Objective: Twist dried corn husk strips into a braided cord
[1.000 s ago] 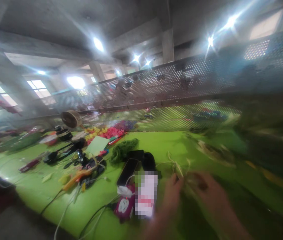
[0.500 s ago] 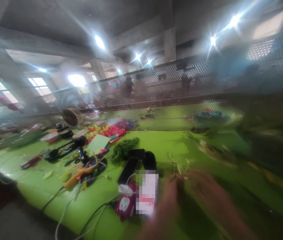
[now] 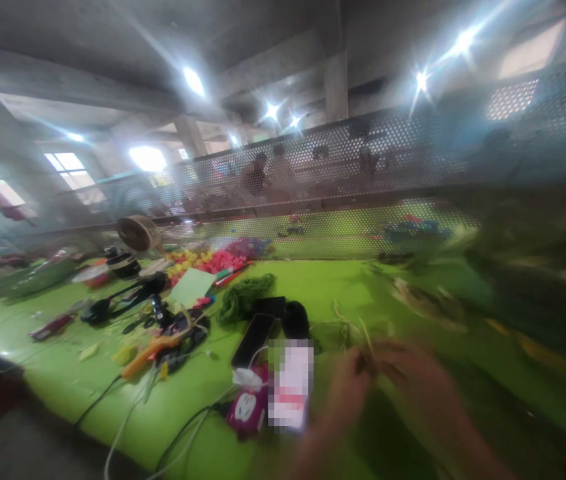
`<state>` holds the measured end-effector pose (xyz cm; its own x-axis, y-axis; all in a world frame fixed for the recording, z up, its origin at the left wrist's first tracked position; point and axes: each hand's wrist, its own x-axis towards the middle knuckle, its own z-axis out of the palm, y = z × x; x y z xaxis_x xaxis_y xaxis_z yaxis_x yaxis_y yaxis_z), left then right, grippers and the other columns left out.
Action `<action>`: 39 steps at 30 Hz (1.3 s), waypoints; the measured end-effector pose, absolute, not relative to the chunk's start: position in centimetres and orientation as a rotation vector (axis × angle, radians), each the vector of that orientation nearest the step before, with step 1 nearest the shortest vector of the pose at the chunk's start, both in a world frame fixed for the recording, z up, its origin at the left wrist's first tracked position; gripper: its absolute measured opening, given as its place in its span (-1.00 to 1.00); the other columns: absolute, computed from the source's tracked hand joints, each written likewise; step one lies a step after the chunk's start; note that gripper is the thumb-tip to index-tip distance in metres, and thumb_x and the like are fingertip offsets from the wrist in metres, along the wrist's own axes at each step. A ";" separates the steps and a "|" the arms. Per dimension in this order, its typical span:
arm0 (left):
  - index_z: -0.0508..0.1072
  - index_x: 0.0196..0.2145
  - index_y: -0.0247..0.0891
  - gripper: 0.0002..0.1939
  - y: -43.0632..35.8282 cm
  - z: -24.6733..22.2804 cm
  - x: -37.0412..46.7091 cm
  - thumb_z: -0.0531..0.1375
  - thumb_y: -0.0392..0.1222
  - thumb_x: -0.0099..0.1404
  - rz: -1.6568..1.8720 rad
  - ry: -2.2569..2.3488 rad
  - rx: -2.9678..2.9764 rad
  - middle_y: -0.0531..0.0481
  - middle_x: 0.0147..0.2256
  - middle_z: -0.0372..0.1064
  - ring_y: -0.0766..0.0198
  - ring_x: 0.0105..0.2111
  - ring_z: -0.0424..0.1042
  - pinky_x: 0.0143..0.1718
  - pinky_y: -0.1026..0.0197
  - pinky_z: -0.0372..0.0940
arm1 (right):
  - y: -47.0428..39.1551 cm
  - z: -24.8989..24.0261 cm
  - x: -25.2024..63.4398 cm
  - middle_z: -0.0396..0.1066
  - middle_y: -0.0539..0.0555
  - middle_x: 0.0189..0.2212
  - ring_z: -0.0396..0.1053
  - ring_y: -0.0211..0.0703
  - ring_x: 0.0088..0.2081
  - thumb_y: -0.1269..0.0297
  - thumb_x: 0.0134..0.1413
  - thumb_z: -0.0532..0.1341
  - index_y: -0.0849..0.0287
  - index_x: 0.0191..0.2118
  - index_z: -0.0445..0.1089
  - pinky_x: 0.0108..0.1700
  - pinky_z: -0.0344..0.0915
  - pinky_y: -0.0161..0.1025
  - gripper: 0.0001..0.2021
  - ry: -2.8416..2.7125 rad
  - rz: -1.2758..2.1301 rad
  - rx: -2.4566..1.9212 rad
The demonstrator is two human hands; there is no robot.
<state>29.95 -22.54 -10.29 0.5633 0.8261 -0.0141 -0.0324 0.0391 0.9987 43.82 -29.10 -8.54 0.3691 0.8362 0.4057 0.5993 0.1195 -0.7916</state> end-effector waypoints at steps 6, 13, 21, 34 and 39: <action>0.46 -0.31 -0.28 -0.79 -23.4 -9.3 29.8 0.19 -0.06 0.26 0.658 0.610 1.380 -0.05 -0.30 0.40 0.21 -0.25 0.33 -0.16 0.20 0.17 | -29.4 -8.5 43.8 0.59 0.10 -0.33 0.49 0.07 -0.20 0.05 0.01 0.25 0.07 -0.37 0.56 -0.17 0.37 -0.10 -0.77 -1.123 0.466 -1.699; 0.44 -0.31 -0.27 -0.76 -23.5 -9.9 30.0 0.27 -0.04 0.18 0.658 0.712 1.433 -0.02 -0.36 0.36 0.25 -0.34 0.27 -0.30 0.24 0.12 | -29.3 -8.2 43.4 0.57 0.04 -0.44 0.49 0.02 -0.29 0.09 -0.04 0.26 0.06 -0.47 0.52 -0.32 0.32 -0.21 -0.81 -1.020 0.534 -1.735; 0.34 -0.40 -0.26 -0.79 -23.0 -9.6 29.6 0.19 -0.06 0.26 0.749 0.792 1.345 0.12 -0.49 0.14 0.38 -0.50 0.07 -0.46 0.28 -0.04 | -29.5 -8.8 43.9 0.48 0.10 -0.16 0.45 -0.04 -0.23 -0.01 -0.01 0.27 0.08 -0.20 0.48 -0.18 0.34 -0.18 -0.68 -1.098 0.370 -1.741; 0.31 -0.40 -0.25 -0.78 -22.6 -10.6 29.5 0.19 -0.05 0.27 0.829 0.882 1.292 0.13 -0.48 0.09 0.38 -0.48 0.05 -0.44 0.27 -0.05 | -29.4 -9.5 42.5 0.50 0.01 -0.41 0.43 -0.11 -0.37 0.10 0.08 0.19 0.09 -0.44 0.44 -0.29 0.30 -0.23 -0.79 -1.274 0.575 -1.660; 0.37 -0.36 -0.26 -0.79 -22.6 -10.2 29.5 0.19 -0.05 0.27 0.783 0.867 1.305 0.07 -0.44 0.19 0.33 -0.43 0.13 -0.38 0.25 0.02 | -29.4 -9.0 42.6 0.56 0.03 -0.42 0.49 -0.04 -0.35 0.04 -0.04 0.26 0.10 -0.38 0.48 -0.32 0.33 -0.23 -0.77 -1.031 0.668 -1.664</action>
